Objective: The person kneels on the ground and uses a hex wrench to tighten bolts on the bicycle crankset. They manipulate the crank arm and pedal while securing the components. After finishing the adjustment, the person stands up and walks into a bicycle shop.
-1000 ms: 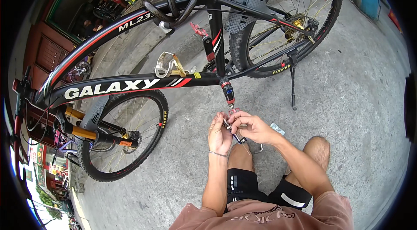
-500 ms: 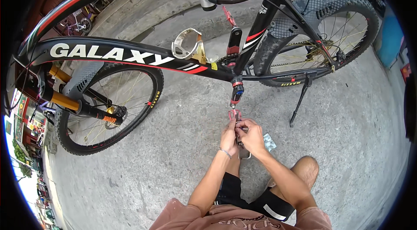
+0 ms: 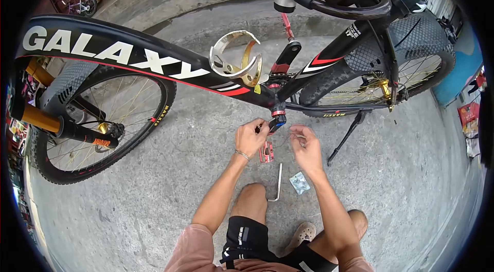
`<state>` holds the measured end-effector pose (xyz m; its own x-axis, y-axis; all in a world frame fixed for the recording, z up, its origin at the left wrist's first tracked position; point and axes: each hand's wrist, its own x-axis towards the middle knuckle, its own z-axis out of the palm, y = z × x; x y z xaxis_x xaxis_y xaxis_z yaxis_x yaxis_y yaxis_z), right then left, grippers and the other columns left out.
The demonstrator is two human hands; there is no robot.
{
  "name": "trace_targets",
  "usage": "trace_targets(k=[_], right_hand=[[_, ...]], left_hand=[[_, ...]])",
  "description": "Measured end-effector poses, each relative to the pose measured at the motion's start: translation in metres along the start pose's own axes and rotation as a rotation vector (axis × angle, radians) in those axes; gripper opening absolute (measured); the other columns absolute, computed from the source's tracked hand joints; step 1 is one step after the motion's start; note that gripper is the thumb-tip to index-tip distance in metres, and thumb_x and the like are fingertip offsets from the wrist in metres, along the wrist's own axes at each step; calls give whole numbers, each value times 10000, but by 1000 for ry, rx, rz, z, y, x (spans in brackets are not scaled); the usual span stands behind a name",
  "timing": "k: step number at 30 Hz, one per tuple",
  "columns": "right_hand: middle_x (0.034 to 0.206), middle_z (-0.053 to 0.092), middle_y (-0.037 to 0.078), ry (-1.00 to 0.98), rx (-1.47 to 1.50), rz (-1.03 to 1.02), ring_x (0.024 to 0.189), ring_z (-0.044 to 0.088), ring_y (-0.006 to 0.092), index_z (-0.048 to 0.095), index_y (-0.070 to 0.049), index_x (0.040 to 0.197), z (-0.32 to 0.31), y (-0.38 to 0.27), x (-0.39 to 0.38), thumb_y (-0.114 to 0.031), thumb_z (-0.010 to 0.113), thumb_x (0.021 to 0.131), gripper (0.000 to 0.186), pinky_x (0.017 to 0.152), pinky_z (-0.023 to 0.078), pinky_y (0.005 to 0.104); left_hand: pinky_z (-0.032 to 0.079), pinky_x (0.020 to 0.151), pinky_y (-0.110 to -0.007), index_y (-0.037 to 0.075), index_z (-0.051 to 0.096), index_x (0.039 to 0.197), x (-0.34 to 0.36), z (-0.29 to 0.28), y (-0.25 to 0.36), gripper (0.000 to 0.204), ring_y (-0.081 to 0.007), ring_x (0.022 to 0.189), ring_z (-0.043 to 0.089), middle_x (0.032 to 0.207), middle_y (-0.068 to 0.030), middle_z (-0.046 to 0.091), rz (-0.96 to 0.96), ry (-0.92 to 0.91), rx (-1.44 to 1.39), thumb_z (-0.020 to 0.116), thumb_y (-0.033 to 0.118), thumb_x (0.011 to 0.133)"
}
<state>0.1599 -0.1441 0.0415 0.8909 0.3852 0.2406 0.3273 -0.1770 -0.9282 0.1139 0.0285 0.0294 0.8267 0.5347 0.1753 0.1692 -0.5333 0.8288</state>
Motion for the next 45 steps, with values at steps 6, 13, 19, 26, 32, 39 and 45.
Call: trace_targets(k=[6, 13, 19, 26, 32, 39, 45], right_hand=[[1242, 481, 144, 32, -469, -266, 1176, 413, 358, 568, -11, 1113, 6, -3, 32, -129, 722, 730, 428, 995, 339, 442], [1214, 486, 127, -196, -837, -641, 1151, 441, 312, 558, -44, 1123, -10, 14, 63, -237, 741, 700, 499, 986, 358, 457], [1213, 473, 137, -277, -644, -659, 1148, 437, 337, 543, -29, 1112, -12, 28, 73, -196, 736, 710, 476, 981, 389, 444], [1262, 421, 200, -247, -746, -659, 1185, 398, 362, 408, 56, 1261, -7, 32, 76, -328, 730, 711, 744, 1038, 340, 439], [1274, 417, 215, -124, -861, -645, 1193, 387, 362, 403, 90, 1247, 10, 43, 70, -475, 696, 686, 849, 1050, 313, 460], [1248, 449, 224, -122, -886, -668, 1187, 399, 362, 423, 105, 1214, 7, 44, 70, -500, 687, 679, 850, 1051, 303, 466], [1245, 428, 225, -107, -829, -666, 1170, 399, 380, 433, 97, 1189, 9, 47, 71, -486, 695, 665, 826, 1036, 311, 484]], left_hand=[[474, 560, -387, 72, 663, 813, 25, -8, -8, 174, -301, 621, 618, 684, -130, 627, 321, -95, 178, 619, 233, 765], [459, 517, -398, 71, 597, 771, 52, -14, -21, 132, -291, 577, 595, 636, -114, 596, 906, -50, 388, 677, 171, 741], [450, 487, -405, 69, 560, 762, 51, -2, -29, 141, -319, 544, 590, 618, -124, 606, 692, -171, 244, 667, 160, 762], [442, 470, -399, 33, 515, 774, 54, 12, -46, 275, -294, 516, 576, 614, -120, 566, 739, -24, 72, 705, 233, 777], [442, 451, -418, 31, 472, 689, 49, 34, -58, 213, -329, 473, 547, 558, -142, 523, 690, 268, 206, 619, 164, 768], [424, 445, -430, 32, 473, 672, 42, 36, -41, 146, -383, 485, 554, 538, -179, 523, 510, 245, 224, 556, 93, 774], [447, 487, -407, 25, 488, 694, 43, 43, -46, 156, -361, 525, 585, 575, -173, 551, 421, 271, 253, 587, 106, 783]])
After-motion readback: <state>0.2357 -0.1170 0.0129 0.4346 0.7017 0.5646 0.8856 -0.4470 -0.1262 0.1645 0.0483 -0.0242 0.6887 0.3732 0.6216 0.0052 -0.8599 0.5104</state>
